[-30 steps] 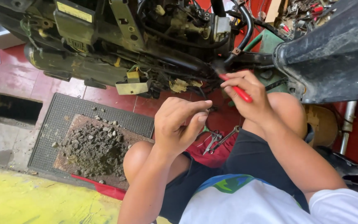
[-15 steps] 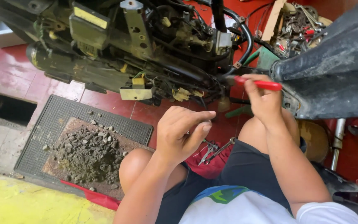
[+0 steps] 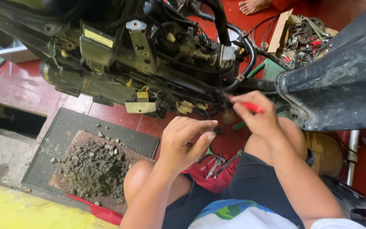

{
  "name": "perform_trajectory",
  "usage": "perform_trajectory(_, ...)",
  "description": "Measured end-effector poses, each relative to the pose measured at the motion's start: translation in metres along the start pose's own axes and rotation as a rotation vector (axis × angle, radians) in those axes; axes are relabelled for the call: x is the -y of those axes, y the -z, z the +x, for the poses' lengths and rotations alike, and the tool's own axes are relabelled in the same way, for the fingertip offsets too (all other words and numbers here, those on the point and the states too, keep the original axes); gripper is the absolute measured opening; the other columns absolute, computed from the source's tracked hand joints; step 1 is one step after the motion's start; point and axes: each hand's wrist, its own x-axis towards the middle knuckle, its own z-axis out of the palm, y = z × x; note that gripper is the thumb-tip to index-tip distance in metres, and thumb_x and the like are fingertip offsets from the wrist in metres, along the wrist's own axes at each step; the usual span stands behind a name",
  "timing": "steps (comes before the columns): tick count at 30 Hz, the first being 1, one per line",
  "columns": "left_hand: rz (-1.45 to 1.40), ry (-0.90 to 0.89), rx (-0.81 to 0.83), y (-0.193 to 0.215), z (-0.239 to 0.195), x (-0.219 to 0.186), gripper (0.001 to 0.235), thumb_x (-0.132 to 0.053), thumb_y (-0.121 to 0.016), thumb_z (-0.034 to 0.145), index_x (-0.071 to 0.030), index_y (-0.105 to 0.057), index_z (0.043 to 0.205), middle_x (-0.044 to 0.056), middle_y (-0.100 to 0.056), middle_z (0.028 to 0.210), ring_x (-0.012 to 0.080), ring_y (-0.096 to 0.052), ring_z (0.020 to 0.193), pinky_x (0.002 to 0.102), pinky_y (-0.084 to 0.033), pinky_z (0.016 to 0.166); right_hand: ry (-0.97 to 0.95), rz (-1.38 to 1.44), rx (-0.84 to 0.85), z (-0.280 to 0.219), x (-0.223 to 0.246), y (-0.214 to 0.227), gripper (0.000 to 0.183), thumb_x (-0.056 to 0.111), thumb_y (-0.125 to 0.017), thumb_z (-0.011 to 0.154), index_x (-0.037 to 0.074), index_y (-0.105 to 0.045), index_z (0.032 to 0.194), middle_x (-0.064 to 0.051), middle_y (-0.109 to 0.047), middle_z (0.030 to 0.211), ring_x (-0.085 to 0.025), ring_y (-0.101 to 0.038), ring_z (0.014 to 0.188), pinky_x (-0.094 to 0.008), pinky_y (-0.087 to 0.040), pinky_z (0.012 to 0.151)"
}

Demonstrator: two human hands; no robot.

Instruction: Adjusting engine fittings and wires on a motorcycle using a hand tool.

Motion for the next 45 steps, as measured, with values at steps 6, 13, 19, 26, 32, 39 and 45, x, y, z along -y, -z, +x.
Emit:
perform_trajectory(6, -0.015, 0.203, 0.026, -0.005, 0.028, -0.003, 0.021, -0.023, -0.061, 0.103, -0.013, -0.078, 0.106, 0.008, -0.076, 0.076, 0.0306, -0.074, 0.072, 0.041, -0.059, 0.068, 0.111, -0.278, -0.169, 0.006, 0.001, 0.027, 0.012, 0.013, -0.079, 0.100, 0.016, -0.081, 0.112, -0.007, -0.073, 0.106, -0.031, -0.072, 0.101, -0.042, -0.055, 0.092)
perform_trajectory(13, 0.617, -0.038, 0.462, -0.065, 0.054, 0.070, 0.031, -0.041, -0.069, 0.093, -0.021, -0.073, 0.116, 0.001, -0.073, 0.100, 0.0261, -0.071, 0.098, 0.044, -0.053, 0.090, 0.125, -0.173, -0.069, -0.003, 0.014, -0.005, 0.019, 0.019, -0.084, 0.084, 0.019, -0.081, 0.103, -0.006, -0.074, 0.097, -0.033, -0.073, 0.094, -0.043, -0.059, 0.081)
perform_trajectory(19, 0.972, -0.222, 0.307, -0.056, 0.034, 0.077, 0.039, -0.038, -0.088, 0.075, -0.013, -0.078, 0.103, 0.011, -0.074, 0.110, 0.0295, -0.063, 0.119, 0.051, -0.036, 0.113, 0.135, -0.375, -0.128, 0.000, 0.007, 0.004, 0.021, 0.016, -0.083, 0.094, 0.017, -0.081, 0.115, -0.007, -0.073, 0.110, -0.030, -0.072, 0.099, -0.041, -0.057, 0.087)
perform_trajectory(26, 1.006, -0.208, 0.345, -0.038, 0.040, 0.091, 0.056, -0.044, -0.087, 0.074, -0.012, -0.071, 0.117, 0.013, -0.070, 0.114, 0.0308, -0.060, 0.124, 0.051, -0.034, 0.117, -0.039, -0.104, -0.078, 0.003, -0.008, 0.009, 0.018, 0.016, -0.075, 0.100, 0.013, -0.078, 0.117, -0.009, -0.073, 0.111, -0.029, -0.070, 0.108, -0.041, -0.053, 0.093)
perform_trajectory(32, 0.925, -0.218, 0.422, -0.037, 0.049, 0.096, 0.051, -0.043, -0.084, 0.078, -0.015, -0.071, 0.119, 0.008, -0.070, 0.106, 0.0273, -0.061, 0.120, 0.049, -0.033, 0.116, 0.008, -0.003, 0.071, 0.014, 0.009, 0.006, 0.017, 0.020, -0.083, 0.086, 0.016, -0.082, 0.102, -0.009, -0.076, 0.102, -0.030, -0.074, 0.102, -0.043, -0.055, 0.091)
perform_trajectory(39, 0.879, -0.122, 0.462, -0.032, 0.051, 0.097, 0.054, -0.045, -0.085, 0.074, -0.020, -0.072, 0.120, 0.007, -0.071, 0.099, 0.0275, -0.063, 0.110, 0.051, -0.036, 0.110, -0.086, 0.105, 0.217, 0.079, 0.030, -0.002, 0.021, 0.011, -0.072, 0.095, 0.004, -0.075, 0.114, -0.016, -0.078, 0.108, -0.027, -0.073, 0.106, -0.043, -0.057, 0.093)
perform_trajectory(45, 0.912, -0.119, 0.467, -0.039, 0.040, 0.105, 0.055, -0.050, -0.080, 0.077, -0.018, -0.071, 0.120, 0.007, -0.068, 0.098, 0.0254, -0.060, 0.108, 0.052, -0.032, 0.114, 0.022, -0.324, 0.462, 0.096, 0.025, -0.007, 0.030, 0.035, -0.072, 0.093, 0.006, -0.077, 0.098, -0.019, -0.077, 0.091, -0.038, -0.074, 0.095, -0.048, -0.060, 0.083)
